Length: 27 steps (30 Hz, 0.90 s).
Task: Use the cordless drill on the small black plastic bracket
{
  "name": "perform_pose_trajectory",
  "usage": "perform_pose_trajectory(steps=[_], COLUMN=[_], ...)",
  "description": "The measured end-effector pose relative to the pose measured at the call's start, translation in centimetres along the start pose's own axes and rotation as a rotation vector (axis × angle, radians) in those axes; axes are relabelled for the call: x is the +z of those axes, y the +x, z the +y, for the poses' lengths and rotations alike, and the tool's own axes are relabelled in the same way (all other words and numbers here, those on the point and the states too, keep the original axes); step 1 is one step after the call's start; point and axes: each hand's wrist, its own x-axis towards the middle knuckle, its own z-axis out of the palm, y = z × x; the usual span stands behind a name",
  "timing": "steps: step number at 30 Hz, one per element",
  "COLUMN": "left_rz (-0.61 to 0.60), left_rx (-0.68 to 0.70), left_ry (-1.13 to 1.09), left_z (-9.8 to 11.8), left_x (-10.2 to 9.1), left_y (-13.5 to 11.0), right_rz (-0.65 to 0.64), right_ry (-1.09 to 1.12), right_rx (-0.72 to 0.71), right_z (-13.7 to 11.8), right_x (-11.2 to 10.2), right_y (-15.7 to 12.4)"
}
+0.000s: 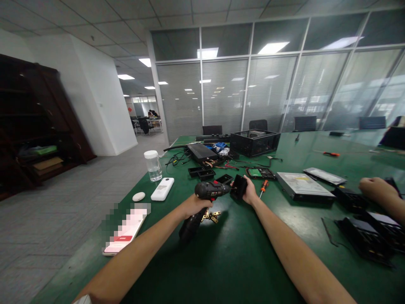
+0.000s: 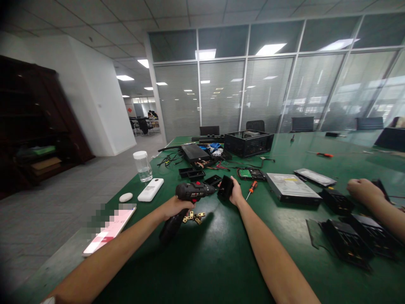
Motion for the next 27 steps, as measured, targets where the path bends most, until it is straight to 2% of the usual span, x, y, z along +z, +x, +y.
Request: perform_pose_trajectory(steps=[8,27], left_rz=[0.032,0.036], left_rx=[-0.012,-0.03], left_ry=[0.008,-0.016], left_z=[0.01,-0.31], left_x=[0.16,0.04], left_y=[-0.07,0.17], right_rz=[0.072,0.067], right_ry=[-0.048,-0.034], right_rx=[-0.044,-0.051], right_z=[0.45,0.4], right_x=[0.31,0.51], right_y=[0.13,-0.03])
